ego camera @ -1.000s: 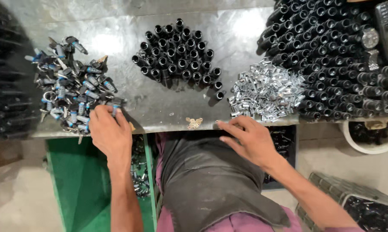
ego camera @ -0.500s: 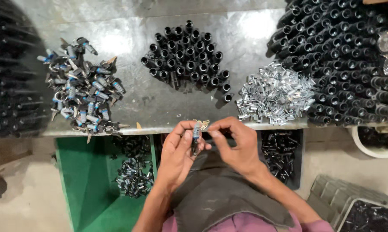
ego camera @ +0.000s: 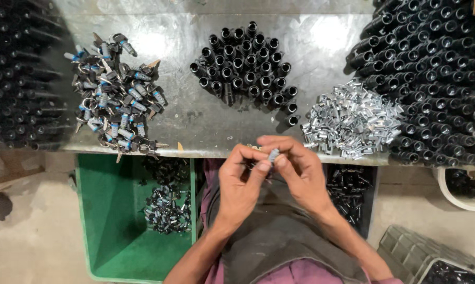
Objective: The person repeatedly picks a black cylindrical part and a small metal clip from piles on a metal table, inserts the clip into the cylinder, and places the assembled unit into a green bin. The process continues with multiple units throughout the clip.
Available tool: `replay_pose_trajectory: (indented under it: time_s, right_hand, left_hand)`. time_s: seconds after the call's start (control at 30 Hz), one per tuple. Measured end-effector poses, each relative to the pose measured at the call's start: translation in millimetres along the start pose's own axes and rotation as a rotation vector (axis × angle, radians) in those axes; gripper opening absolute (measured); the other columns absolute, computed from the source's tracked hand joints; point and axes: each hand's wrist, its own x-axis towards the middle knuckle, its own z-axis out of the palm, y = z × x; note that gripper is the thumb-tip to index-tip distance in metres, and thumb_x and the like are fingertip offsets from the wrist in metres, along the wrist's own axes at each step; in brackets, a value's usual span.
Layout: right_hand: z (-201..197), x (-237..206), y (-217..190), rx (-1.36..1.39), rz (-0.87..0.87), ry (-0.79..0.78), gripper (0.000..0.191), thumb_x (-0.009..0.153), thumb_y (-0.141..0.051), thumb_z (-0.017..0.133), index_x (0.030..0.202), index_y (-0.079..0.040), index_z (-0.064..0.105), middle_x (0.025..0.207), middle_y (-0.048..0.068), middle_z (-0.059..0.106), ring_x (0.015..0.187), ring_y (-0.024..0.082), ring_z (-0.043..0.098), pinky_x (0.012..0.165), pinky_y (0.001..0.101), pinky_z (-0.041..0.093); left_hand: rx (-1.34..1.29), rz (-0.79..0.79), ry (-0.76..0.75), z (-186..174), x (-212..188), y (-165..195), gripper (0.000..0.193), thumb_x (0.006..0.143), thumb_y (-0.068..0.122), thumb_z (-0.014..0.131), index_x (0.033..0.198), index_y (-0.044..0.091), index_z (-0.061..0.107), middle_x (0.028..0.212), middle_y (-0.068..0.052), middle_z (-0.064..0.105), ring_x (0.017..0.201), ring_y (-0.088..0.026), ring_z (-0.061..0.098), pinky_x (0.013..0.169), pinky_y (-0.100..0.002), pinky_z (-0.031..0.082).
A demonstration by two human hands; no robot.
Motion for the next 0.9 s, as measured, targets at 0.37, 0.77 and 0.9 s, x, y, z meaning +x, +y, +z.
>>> replay_pose_trajectory:
  time_s: [0.37,0.77,0.9]
  right_hand:
    - [-17.6,-3.9,22.6,0.222,-0.084,0.041,0.021,0.112,-0.021,0.055,0.123,-0.003,0.055,0.095,0.003,0.053,0.092,0.016,0.057,0.096,0.0382,0.052]
    - [-3.9,3.9,19.0,0.289,0.207,-0.023,0.034,0.101,-0.012,0.059,0.133,-0.005,0.062,0.104,0.003,0.065,0.085,0.010,0.057,0.074,0.0263,0.050]
    - [-5.9,-1.8,31.5,0.304,0.124,-0.023,0.019,0.102,-0.008,0.065,0.119,-0.002,0.061,0.107,0.008,0.068,0.088,0.013,0.060,0.078,0.0294,0.052]
  left_hand:
    - [1.422,0.817,0.206,-68.2,123.0,-14.6,0.028,0.087,0.026,0.084,0.105,0.017,0.065,0.157,-0.018,0.038,0.146,-0.051,0.016,0.118,-0.063,0.016]
    - [0.450,0.362,-0.023,-27.5,21.8,-21.8,0.032,0.092,-0.002,0.074,0.114,0.004,0.052,0.120,-0.012,0.064,0.114,-0.027,0.070,0.096,-0.034,0.056]
    - [0.374,0.285,-0.039,-25.5,15.4,-17.2,0.030,0.097,-0.002,0.068,0.118,0.005,0.048,0.121,-0.012,0.060,0.107,-0.021,0.061,0.095,-0.031,0.052]
